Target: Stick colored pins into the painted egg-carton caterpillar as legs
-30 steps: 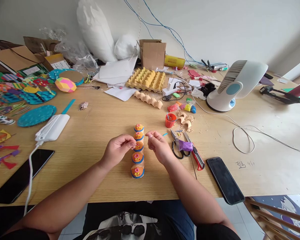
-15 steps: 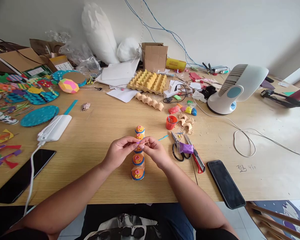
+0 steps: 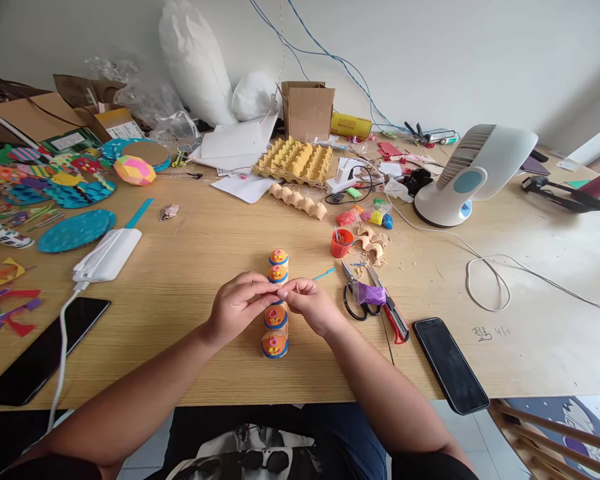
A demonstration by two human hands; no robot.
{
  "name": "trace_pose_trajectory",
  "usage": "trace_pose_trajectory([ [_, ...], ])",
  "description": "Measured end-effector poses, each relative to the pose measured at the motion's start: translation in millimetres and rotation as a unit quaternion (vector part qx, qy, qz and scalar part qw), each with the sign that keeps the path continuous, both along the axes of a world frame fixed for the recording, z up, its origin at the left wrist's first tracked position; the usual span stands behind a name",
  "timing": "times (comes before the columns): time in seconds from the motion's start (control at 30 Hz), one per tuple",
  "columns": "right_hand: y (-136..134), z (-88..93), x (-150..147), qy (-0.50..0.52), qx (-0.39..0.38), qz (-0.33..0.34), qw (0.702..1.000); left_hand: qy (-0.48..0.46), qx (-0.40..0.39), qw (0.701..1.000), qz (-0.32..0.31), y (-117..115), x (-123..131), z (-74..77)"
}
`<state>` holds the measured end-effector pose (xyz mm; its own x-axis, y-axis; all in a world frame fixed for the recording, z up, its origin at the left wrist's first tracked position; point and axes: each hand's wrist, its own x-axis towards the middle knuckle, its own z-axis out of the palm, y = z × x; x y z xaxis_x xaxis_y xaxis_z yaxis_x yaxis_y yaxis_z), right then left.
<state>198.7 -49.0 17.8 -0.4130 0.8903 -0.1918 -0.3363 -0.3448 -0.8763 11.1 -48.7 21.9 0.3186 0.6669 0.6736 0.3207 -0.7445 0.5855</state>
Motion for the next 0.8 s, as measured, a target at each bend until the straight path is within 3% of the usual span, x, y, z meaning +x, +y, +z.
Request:
trace_pose_trajectory([
  [0.6,-2.0,-1.9,-1.1,0.06,-0.038,0.035,0.997,0.019,0.138,0.99,-0.012,-3.1,-5.0,2.7],
  [0.8,-3.3,-2.3,-3.4,0.062,-0.031,0.029,0.997,0.044,0.166,0.985,0.011,-4.4,-8.3,2.8],
])
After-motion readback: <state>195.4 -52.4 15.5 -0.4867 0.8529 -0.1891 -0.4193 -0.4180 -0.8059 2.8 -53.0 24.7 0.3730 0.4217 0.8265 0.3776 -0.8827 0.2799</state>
